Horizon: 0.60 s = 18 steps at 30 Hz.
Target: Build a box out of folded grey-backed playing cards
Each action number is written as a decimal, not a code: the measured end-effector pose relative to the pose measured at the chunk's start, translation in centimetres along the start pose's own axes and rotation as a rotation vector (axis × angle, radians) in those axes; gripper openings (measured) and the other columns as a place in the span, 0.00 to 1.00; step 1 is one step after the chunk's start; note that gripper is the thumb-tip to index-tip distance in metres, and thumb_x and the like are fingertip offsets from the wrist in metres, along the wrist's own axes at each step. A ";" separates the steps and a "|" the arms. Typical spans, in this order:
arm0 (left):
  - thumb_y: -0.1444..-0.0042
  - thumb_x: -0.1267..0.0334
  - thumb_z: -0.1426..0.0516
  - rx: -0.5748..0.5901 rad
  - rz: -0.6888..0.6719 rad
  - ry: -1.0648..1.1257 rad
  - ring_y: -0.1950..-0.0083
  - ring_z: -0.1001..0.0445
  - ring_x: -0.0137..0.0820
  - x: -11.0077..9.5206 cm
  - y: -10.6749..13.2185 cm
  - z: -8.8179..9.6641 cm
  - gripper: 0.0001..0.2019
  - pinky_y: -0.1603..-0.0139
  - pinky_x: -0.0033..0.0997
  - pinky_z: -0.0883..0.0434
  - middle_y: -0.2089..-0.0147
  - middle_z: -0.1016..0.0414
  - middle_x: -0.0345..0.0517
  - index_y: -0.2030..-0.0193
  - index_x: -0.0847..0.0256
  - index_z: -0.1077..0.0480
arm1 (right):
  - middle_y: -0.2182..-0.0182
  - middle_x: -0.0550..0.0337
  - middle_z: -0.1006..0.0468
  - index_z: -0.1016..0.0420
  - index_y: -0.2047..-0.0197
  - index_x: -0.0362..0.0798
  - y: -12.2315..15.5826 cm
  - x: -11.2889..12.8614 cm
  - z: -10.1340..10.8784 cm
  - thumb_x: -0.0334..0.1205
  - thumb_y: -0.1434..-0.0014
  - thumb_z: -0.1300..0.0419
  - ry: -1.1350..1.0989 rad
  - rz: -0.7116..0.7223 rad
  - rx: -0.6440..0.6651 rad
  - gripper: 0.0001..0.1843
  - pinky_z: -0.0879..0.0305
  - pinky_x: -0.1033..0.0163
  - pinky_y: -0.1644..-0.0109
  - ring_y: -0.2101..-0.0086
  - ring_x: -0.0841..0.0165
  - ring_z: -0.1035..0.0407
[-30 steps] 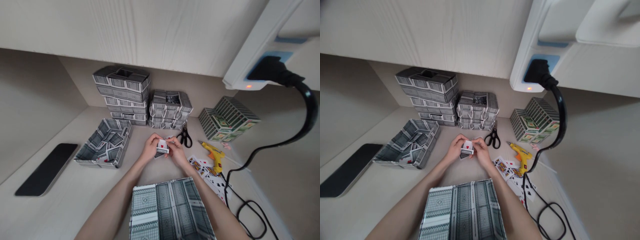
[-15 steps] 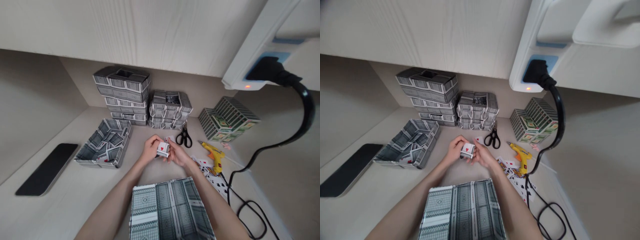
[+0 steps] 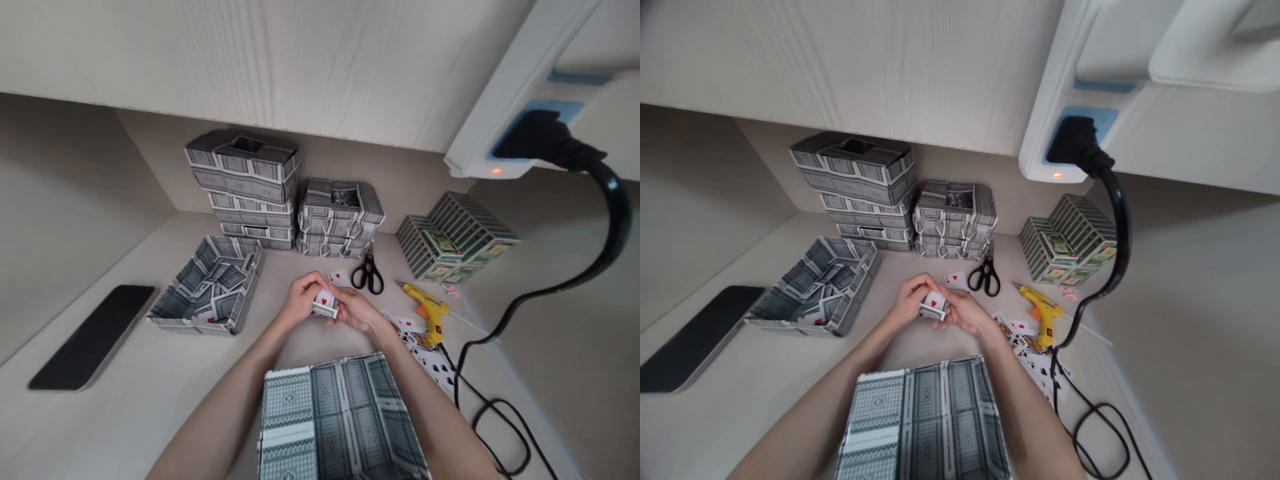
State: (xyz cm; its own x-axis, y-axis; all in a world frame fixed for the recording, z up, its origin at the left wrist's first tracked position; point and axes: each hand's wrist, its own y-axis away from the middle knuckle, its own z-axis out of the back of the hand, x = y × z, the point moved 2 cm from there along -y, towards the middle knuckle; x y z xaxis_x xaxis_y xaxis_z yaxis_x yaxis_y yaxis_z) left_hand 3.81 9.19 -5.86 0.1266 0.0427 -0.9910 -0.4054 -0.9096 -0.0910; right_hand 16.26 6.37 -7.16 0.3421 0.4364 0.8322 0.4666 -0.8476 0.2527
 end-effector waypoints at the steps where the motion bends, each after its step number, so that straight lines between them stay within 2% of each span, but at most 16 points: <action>1: 0.54 0.66 0.51 0.001 -0.022 -0.022 0.84 0.39 0.22 0.0 0.0 0.1 0.05 0.85 0.21 0.42 0.84 0.37 0.34 0.75 0.63 0.36 | 0.79 0.56 0.25 0.32 0.62 0.39 -0.1 -0.1 0.1 0.47 0.44 0.47 -0.008 0.014 -0.015 0.18 0.37 0.72 0.86 0.83 0.71 0.31; 3: 0.55 0.67 0.51 -0.041 -0.078 -0.076 0.80 0.37 0.23 -0.2 -0.2 0.3 0.05 0.80 0.22 0.39 0.81 0.35 0.35 0.74 0.63 0.34 | 0.79 0.58 0.25 0.32 0.62 0.40 -0.2 -0.1 0.2 0.46 0.44 0.47 -0.037 0.044 -0.041 0.16 0.36 0.72 0.85 0.83 0.71 0.31; 5: 0.54 0.67 0.50 -0.143 -0.114 -0.122 0.76 0.36 0.23 -0.2 -0.4 0.8 0.07 0.75 0.22 0.38 0.77 0.34 0.36 0.71 0.63 0.33 | 0.79 0.59 0.26 0.32 0.62 0.40 -0.3 -0.2 0.3 0.46 0.44 0.47 -0.074 0.074 -0.062 0.15 0.33 0.70 0.82 0.82 0.71 0.30; 7: 0.52 0.64 0.51 -0.241 -0.115 -0.146 0.73 0.35 0.24 -0.2 -0.6 1.2 0.09 0.73 0.23 0.38 0.75 0.32 0.38 0.70 0.63 0.32 | 0.77 0.58 0.25 0.33 0.61 0.41 -0.4 -0.2 0.3 0.46 0.43 0.48 -0.104 0.105 -0.084 0.15 0.30 0.68 0.77 0.79 0.70 0.29; 9: 0.49 0.60 0.52 -0.284 -0.106 -0.172 0.71 0.34 0.26 -0.2 -0.8 1.5 0.12 0.70 0.24 0.37 0.73 0.31 0.40 0.71 0.64 0.32 | 0.74 0.56 0.24 0.33 0.60 0.42 -0.5 -0.1 0.1 0.45 0.43 0.48 -0.116 0.134 -0.098 0.15 0.29 0.64 0.72 0.76 0.69 0.27; 14: 0.50 0.52 0.50 -0.193 -0.069 -0.378 0.72 0.34 0.27 0.1 -0.8 0.9 0.15 0.72 0.23 0.38 0.74 0.30 0.39 0.70 0.63 0.31 | 0.70 0.54 0.24 0.31 0.62 0.42 -0.6 -0.2 -0.5 0.45 0.45 0.45 -0.094 0.199 -0.079 0.14 0.30 0.55 0.62 0.67 0.66 0.28; 18: 0.50 0.51 0.48 -0.169 -0.081 -0.525 0.71 0.33 0.27 0.1 -0.7 0.6 0.15 0.71 0.23 0.37 0.73 0.29 0.40 0.70 0.62 0.31 | 0.72 0.56 0.24 0.30 0.64 0.42 -0.5 -0.4 -0.7 0.45 0.48 0.42 -0.057 0.218 -0.050 0.14 0.31 0.52 0.60 0.66 0.66 0.29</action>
State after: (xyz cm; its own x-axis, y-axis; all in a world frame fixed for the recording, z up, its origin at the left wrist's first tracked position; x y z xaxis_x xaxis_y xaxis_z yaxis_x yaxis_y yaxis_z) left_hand 3.57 10.05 -6.01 -0.3341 0.2755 -0.9014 -0.2564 -0.9468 -0.1944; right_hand 15.28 6.44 -7.25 0.4767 0.2566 0.8408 0.3364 -0.9369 0.0952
